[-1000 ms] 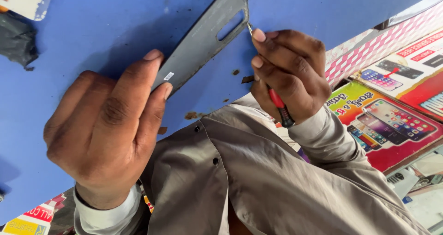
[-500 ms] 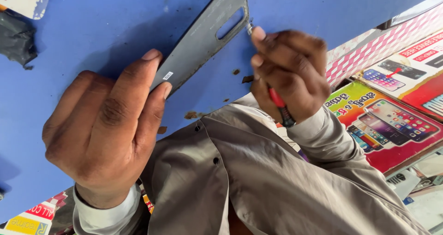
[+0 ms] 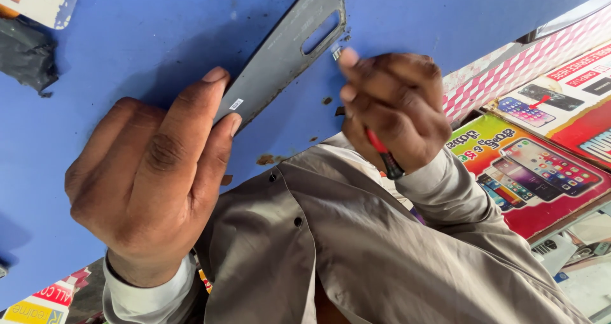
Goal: The person uses a red-handled screwdriver to scrape and clean the edges and back surface of a dark gray phone back cover. They rotate the cover to access different sides and continue scraping along the perimeter and camera cutout area.
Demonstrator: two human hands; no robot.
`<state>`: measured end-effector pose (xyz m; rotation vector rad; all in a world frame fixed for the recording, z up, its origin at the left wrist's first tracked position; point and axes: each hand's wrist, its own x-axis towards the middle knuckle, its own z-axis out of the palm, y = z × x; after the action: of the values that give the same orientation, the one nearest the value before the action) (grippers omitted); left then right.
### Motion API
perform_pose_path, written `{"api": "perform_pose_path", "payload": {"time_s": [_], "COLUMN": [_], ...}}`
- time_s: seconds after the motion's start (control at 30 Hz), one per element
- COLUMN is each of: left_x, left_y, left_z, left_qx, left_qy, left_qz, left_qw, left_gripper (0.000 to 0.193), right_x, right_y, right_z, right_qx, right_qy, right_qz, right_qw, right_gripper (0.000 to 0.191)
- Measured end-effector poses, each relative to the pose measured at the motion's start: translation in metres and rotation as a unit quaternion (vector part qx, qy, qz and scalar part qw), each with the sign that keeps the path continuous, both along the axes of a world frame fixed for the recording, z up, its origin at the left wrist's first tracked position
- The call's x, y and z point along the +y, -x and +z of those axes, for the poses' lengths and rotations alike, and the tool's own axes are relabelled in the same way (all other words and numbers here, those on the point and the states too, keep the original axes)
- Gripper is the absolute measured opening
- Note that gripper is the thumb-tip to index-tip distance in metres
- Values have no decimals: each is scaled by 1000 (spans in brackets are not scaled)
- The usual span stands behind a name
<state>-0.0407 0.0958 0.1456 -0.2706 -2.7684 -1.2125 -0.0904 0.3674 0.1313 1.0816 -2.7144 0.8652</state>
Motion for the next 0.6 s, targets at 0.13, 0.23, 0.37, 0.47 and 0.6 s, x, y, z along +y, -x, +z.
{"api": "perform_pose_path", "payload": {"time_s": [0.13,0.23,0.37,0.47,0.6], "left_x": [0,0,1,2,2], "left_y": [0,0,1,1,0], "left_z": [0,0,2,1,2], "left_qx": [2,2,-2,2,-1], "left_qy": [-9,0,12,8,4], "left_qz": [-3,-3,-2,-1,-4], "left_qw": [1000,1000,1000,1000,1000], "left_gripper": [35,36,38,37,35], "right_x": [1,2,5,6,3], "right_y": [0,1,-2,-3,-5], "right_z": [-2,-2,-1,-1,-4], "right_qx": [-3,3,-13,-17,0], "right_qy": [14,10,-3,-4,-5], "right_qz": [-36,12,-37,-9,-31], "right_qw": [999,1000,999,1000,999], "right_gripper": [29,30,32,35,38]}}
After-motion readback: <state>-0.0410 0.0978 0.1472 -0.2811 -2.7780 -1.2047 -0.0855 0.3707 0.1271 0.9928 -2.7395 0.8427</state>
